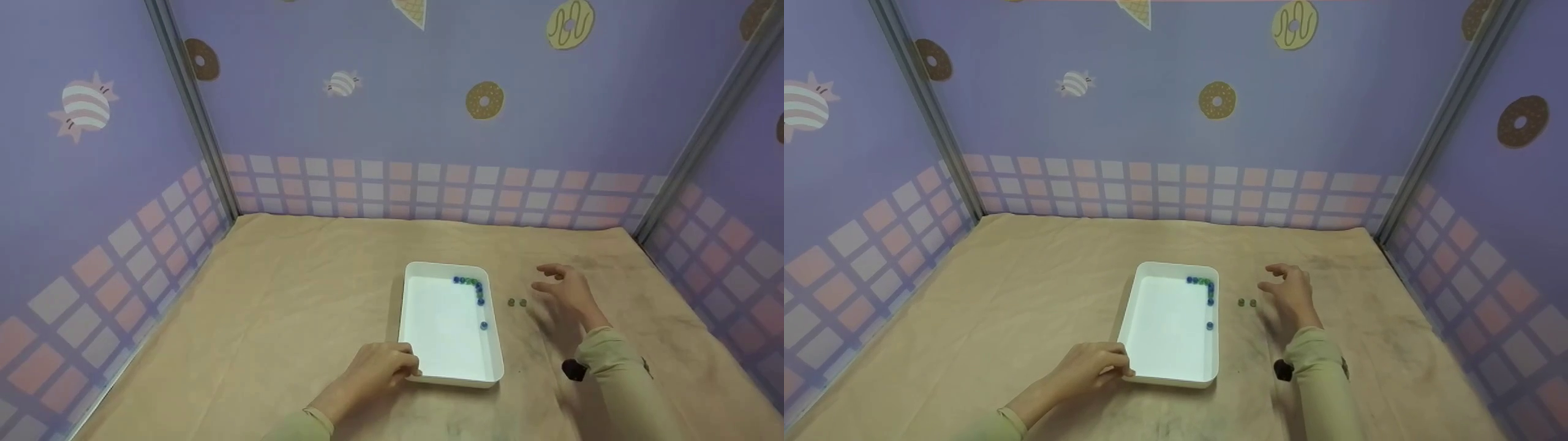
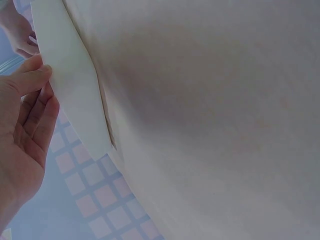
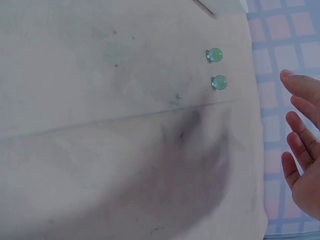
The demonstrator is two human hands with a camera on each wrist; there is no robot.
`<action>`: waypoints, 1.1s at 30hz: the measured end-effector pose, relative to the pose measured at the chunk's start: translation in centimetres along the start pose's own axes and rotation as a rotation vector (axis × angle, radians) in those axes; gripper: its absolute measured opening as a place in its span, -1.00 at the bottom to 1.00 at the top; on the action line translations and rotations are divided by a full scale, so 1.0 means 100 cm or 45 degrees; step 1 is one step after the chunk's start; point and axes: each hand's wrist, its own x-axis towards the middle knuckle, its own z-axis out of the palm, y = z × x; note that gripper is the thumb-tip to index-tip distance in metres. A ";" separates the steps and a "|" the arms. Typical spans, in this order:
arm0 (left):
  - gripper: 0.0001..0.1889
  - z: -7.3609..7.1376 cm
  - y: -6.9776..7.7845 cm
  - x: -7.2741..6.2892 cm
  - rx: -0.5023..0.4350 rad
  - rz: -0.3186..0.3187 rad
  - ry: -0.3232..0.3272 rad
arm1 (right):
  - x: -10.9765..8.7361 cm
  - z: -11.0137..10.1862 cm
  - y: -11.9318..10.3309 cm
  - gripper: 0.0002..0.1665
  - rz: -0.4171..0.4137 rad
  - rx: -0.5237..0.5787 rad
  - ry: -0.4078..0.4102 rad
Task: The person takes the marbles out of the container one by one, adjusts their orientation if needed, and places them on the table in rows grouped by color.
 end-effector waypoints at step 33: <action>-0.90 0.001 -0.003 0.003 0.033 0.011 -0.004 | 0.031 0.020 -0.066 -0.63 -0.234 -0.213 0.019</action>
